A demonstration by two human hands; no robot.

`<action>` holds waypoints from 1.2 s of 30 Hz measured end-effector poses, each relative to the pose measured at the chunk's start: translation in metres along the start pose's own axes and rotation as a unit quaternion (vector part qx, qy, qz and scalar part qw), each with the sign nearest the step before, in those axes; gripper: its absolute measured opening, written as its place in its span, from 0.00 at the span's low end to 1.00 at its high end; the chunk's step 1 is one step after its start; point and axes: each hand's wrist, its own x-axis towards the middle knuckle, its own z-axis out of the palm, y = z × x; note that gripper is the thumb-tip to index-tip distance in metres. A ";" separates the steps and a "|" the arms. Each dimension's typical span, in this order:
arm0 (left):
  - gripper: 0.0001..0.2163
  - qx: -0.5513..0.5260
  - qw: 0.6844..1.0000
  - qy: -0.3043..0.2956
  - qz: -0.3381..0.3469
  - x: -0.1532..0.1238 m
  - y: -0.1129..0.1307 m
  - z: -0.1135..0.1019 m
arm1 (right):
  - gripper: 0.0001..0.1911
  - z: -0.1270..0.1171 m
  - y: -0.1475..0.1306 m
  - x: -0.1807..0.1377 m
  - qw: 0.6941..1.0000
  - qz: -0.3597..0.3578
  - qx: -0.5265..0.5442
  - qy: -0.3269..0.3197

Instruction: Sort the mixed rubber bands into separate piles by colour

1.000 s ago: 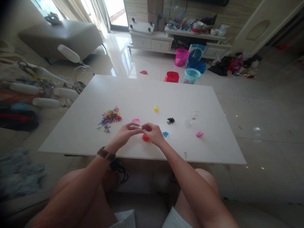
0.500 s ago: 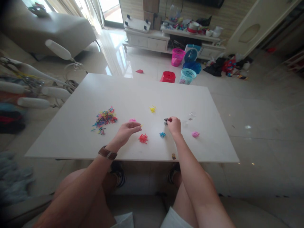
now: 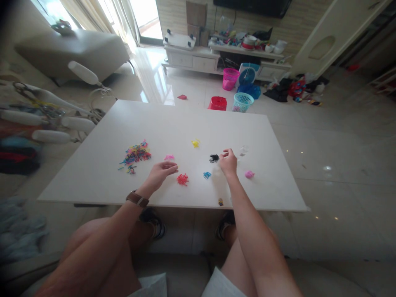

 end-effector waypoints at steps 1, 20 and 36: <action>0.20 0.006 1.000 0.006 -0.003 -0.004 -0.001 -0.001 | 0.14 0.000 0.000 -0.004 1.000 -0.002 0.005 -0.014; 0.05 0.246 0.954 0.103 0.135 0.171 -0.006 0.076 | 0.11 0.000 -0.016 -0.035 0.983 -0.069 0.038 -0.168; 0.13 0.475 0.841 -0.040 0.256 0.186 -0.012 0.078 | 0.12 -0.008 -0.015 -0.037 0.975 -0.073 0.068 -0.201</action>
